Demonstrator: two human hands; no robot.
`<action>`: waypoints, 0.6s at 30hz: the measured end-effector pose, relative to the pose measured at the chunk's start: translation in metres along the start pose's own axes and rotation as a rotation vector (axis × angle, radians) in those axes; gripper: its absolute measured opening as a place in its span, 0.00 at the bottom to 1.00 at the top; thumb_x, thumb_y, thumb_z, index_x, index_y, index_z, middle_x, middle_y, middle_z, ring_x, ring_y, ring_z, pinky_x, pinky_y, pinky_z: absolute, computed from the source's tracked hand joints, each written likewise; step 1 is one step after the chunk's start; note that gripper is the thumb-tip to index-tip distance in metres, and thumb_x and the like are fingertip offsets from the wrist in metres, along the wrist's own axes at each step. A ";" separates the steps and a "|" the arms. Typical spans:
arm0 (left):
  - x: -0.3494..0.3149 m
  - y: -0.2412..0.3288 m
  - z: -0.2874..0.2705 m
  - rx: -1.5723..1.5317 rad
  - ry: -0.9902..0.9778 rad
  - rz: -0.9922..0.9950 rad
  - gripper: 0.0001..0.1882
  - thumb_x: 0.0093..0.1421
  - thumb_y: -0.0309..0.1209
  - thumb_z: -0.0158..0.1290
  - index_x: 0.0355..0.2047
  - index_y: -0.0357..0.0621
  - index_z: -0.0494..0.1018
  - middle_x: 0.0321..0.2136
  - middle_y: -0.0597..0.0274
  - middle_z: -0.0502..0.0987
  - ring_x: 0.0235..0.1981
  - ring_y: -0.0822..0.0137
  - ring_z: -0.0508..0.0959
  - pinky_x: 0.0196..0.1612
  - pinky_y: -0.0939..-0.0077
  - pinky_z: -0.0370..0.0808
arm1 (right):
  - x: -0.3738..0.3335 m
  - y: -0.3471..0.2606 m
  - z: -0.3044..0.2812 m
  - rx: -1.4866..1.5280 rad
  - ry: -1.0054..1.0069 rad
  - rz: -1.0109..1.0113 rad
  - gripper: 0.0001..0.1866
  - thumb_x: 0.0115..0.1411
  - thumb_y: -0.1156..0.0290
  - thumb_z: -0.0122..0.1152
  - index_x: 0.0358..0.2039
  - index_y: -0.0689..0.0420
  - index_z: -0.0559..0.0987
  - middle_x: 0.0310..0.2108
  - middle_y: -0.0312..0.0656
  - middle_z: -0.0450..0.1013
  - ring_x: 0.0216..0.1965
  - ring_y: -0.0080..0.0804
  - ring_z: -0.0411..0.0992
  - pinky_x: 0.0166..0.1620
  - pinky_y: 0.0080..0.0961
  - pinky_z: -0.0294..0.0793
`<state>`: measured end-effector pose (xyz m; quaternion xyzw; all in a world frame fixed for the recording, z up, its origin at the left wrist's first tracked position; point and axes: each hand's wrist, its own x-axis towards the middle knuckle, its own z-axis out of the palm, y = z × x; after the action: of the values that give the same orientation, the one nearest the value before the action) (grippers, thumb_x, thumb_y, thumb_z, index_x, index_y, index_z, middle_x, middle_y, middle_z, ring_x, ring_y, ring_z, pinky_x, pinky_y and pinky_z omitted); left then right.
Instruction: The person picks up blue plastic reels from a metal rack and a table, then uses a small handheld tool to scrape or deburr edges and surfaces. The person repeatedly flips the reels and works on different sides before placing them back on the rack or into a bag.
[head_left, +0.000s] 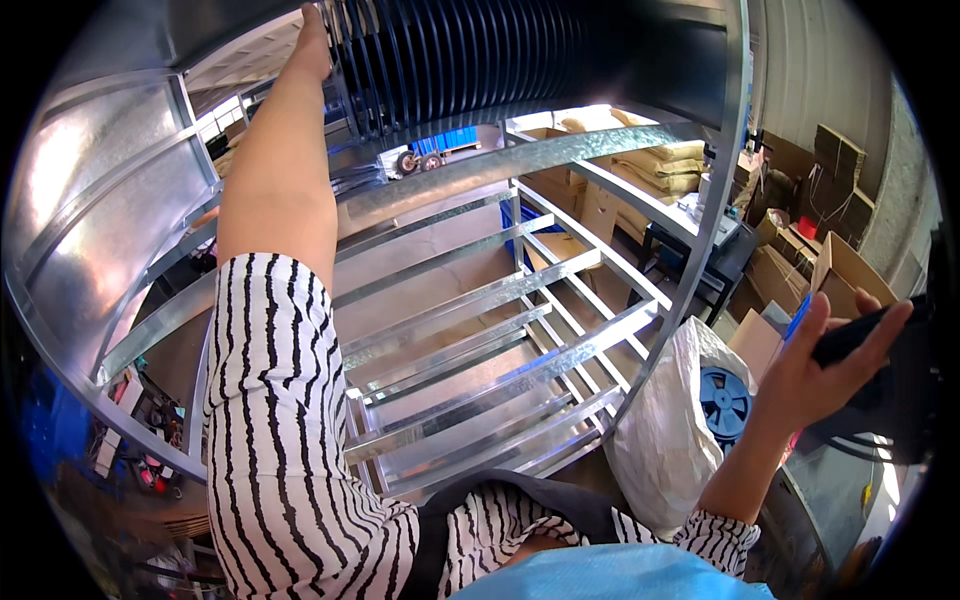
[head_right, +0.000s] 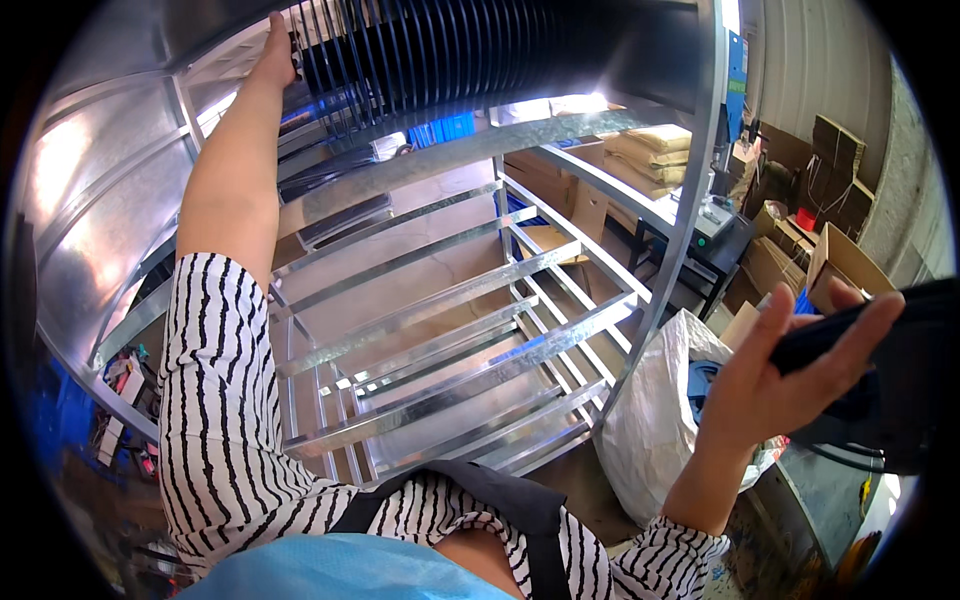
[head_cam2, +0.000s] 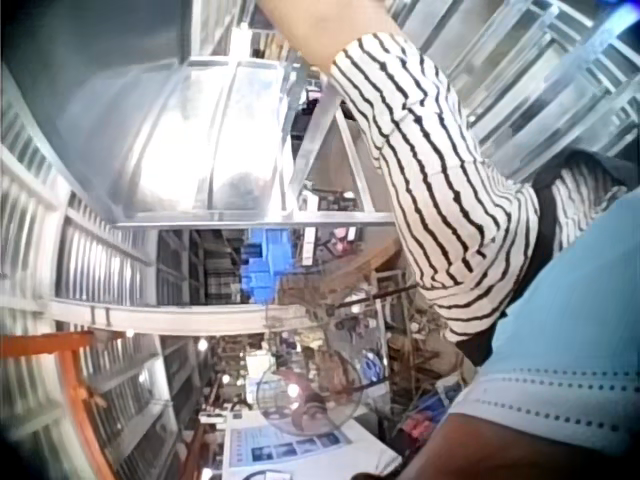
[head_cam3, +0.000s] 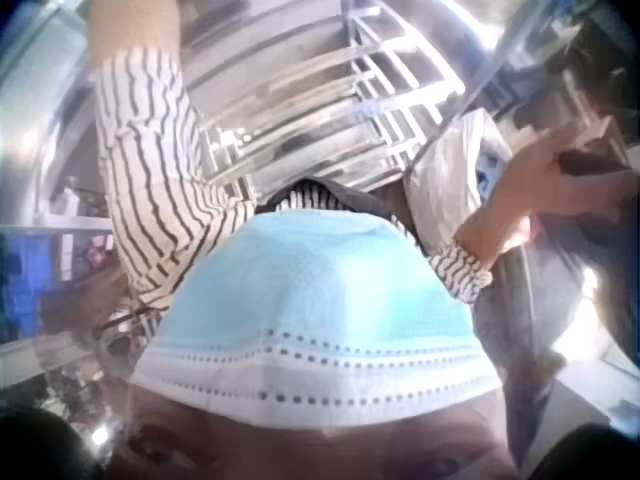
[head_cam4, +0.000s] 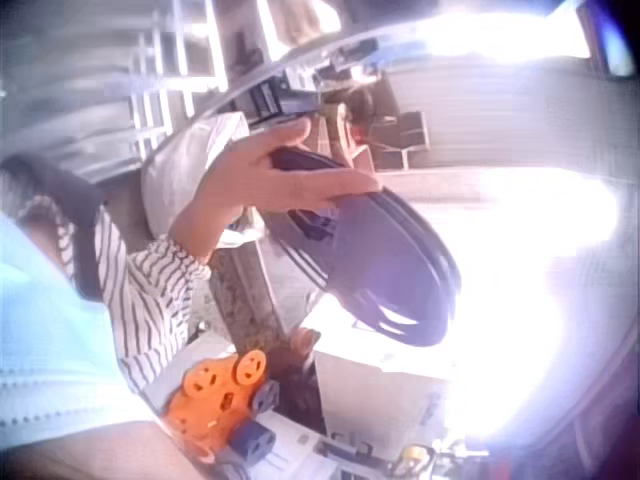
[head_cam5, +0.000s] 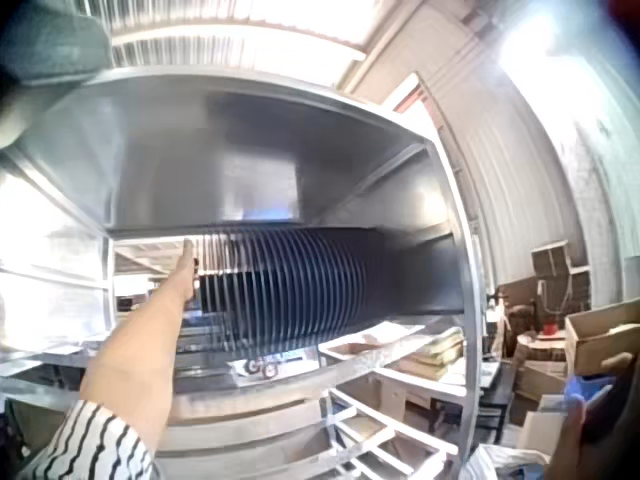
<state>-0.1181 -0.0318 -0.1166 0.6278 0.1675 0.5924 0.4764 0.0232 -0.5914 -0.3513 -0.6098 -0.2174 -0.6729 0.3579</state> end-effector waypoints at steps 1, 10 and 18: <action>-0.011 0.008 0.007 -0.016 -0.015 -0.011 0.38 0.66 0.59 0.27 0.60 0.39 0.59 0.57 0.48 0.66 0.55 0.55 0.69 0.56 0.50 0.66 | -0.005 0.009 -0.006 -0.023 0.008 0.042 0.35 0.63 0.63 0.57 0.66 0.53 0.54 0.43 0.41 0.70 0.23 0.17 0.65 0.36 0.17 0.66; 0.015 -0.009 0.009 0.305 0.028 0.256 0.38 0.65 0.56 0.37 0.56 0.29 0.63 0.59 0.42 0.63 0.60 0.50 0.63 0.60 0.58 0.59 | -0.047 0.067 -0.043 -0.167 -0.066 0.210 0.34 0.63 0.59 0.55 0.66 0.50 0.54 0.47 0.40 0.70 0.49 0.31 0.69 0.51 0.26 0.70; 0.014 -0.013 0.015 0.500 0.210 0.315 0.33 0.66 0.51 0.36 0.45 0.27 0.73 0.46 0.40 0.75 0.51 0.51 0.73 0.54 0.65 0.65 | -0.062 0.070 -0.053 -0.070 -0.165 0.371 0.33 0.64 0.65 0.53 0.67 0.45 0.53 0.48 0.41 0.69 0.49 0.30 0.69 0.52 0.27 0.72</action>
<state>-0.0967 -0.0204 -0.1168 0.6790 0.2573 0.6609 0.1896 0.0400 -0.6621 -0.4309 -0.7044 -0.1062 -0.5505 0.4354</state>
